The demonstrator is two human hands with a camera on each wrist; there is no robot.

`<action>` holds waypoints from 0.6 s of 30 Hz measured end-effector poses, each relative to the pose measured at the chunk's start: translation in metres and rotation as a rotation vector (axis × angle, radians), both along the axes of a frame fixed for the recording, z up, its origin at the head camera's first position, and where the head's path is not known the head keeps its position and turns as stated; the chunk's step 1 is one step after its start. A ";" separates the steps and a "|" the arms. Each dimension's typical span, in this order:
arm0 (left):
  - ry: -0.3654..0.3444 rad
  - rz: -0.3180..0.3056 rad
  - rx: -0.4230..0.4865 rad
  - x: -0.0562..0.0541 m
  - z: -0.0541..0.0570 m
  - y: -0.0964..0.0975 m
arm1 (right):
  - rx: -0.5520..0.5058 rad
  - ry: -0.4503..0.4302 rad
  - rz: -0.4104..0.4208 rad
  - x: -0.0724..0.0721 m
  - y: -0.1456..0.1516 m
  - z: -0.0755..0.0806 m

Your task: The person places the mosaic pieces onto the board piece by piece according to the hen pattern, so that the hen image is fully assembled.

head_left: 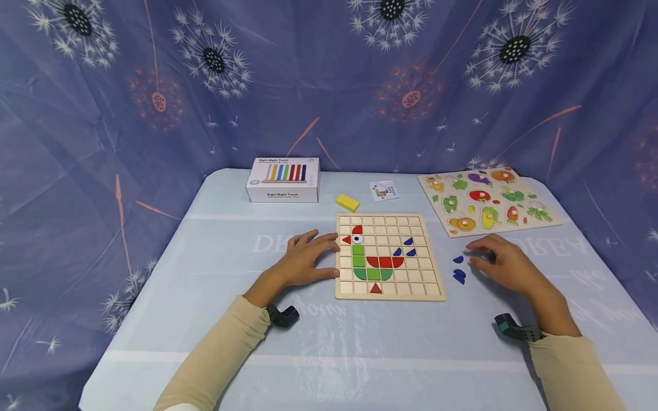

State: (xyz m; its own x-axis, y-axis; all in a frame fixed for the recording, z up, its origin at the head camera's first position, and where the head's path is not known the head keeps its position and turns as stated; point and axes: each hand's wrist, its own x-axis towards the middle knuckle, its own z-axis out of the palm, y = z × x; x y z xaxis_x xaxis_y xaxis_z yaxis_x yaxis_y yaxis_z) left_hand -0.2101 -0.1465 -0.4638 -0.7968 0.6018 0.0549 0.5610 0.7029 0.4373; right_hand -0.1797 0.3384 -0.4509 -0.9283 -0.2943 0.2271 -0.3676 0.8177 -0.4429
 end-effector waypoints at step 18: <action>-0.001 0.004 -0.002 -0.001 -0.001 0.000 | 0.092 -0.242 -0.223 0.007 0.028 0.003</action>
State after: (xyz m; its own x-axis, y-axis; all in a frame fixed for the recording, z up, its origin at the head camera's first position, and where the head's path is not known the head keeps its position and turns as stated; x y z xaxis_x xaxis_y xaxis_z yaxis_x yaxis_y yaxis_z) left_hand -0.2106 -0.1461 -0.4650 -0.7990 0.5990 0.0525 0.5578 0.7058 0.4366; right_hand -0.1728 0.3660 -0.4475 -0.9958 -0.0875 -0.0255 -0.0690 0.9065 -0.4165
